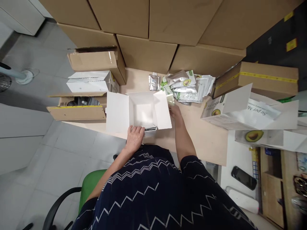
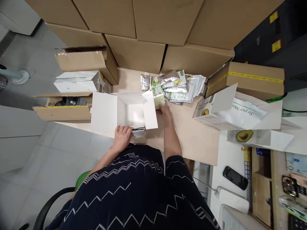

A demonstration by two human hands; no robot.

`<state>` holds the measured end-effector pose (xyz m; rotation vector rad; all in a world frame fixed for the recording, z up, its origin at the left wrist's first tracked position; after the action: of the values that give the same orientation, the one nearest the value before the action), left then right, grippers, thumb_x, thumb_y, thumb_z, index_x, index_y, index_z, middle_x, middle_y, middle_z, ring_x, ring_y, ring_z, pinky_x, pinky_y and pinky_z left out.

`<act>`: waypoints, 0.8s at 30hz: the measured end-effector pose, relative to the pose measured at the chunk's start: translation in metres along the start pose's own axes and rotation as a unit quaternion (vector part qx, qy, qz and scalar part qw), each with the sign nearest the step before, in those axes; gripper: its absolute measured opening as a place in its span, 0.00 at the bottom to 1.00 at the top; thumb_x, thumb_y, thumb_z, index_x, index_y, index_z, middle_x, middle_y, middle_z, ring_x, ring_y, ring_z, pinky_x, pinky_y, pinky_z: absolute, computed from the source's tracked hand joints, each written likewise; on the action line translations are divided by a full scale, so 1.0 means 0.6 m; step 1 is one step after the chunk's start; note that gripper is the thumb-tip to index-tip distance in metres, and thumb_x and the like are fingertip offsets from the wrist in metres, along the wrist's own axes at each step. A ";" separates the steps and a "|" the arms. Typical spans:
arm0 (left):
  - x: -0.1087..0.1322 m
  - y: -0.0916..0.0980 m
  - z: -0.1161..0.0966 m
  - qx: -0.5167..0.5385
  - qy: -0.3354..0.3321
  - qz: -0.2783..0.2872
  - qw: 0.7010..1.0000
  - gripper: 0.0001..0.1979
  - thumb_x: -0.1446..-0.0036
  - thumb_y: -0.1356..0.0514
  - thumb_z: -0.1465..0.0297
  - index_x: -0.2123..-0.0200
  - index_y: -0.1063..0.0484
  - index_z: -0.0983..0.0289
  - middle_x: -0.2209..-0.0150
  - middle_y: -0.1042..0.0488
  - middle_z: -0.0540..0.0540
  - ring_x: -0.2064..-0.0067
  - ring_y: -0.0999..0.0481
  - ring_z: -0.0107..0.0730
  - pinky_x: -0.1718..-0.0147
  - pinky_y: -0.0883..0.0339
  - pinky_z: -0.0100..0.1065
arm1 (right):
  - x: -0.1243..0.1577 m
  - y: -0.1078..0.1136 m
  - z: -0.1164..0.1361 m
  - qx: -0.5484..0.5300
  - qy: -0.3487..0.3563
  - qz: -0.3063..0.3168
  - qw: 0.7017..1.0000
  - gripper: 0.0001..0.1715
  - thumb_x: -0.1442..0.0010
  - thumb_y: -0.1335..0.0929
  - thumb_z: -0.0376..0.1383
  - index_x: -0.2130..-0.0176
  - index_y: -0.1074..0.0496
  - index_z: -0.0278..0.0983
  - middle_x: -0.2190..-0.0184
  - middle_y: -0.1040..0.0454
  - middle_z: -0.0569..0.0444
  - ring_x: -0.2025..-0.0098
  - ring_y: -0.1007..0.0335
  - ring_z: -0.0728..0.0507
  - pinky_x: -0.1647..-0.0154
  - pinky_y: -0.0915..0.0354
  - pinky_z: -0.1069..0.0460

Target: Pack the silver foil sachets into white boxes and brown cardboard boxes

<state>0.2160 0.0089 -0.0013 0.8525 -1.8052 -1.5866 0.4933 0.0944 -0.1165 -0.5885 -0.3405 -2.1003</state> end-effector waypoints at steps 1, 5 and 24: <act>0.000 -0.001 0.000 0.001 0.000 0.001 1.000 0.11 0.35 0.45 0.71 0.51 0.29 0.62 0.54 0.22 0.60 0.52 0.26 0.45 0.43 0.43 0.51 | 0.007 0.016 -0.001 -0.033 -0.003 -0.006 0.999 0.23 0.45 0.31 0.34 0.49 0.33 0.37 0.72 0.26 0.59 0.77 0.30 0.49 0.73 0.26 0.51; 0.002 -0.005 0.001 0.004 -0.003 -0.005 1.000 0.11 0.34 0.46 0.71 0.51 0.29 0.62 0.54 0.23 0.60 0.52 0.27 0.45 0.41 0.45 0.51 | 0.085 0.093 0.085 -0.126 0.132 -0.064 0.981 0.26 0.46 0.27 0.39 0.49 0.33 0.41 0.65 0.25 0.60 0.72 0.27 0.51 0.66 0.24 0.53; 0.009 -0.003 -0.001 -0.001 -0.015 -0.032 0.999 0.12 0.34 0.46 0.69 0.50 0.29 0.65 0.56 0.25 0.61 0.55 0.28 0.44 0.50 0.40 0.46 | 0.282 -0.270 -0.013 0.619 0.150 0.596 0.489 0.15 0.33 0.38 0.34 0.58 0.23 0.32 0.55 0.23 0.42 0.56 0.29 0.42 0.58 0.38 0.52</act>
<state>0.2130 0.0043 -0.0030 0.8992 -1.8130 -1.6495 0.2754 0.0627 -0.0367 0.4316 -0.7959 -0.2031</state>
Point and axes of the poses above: each hand's wrist, its own x-axis away from the middle knuckle, its own y-axis out of the back of the hand, z = x × y, the point moved 9 cm from there along -x, towards the middle knuckle
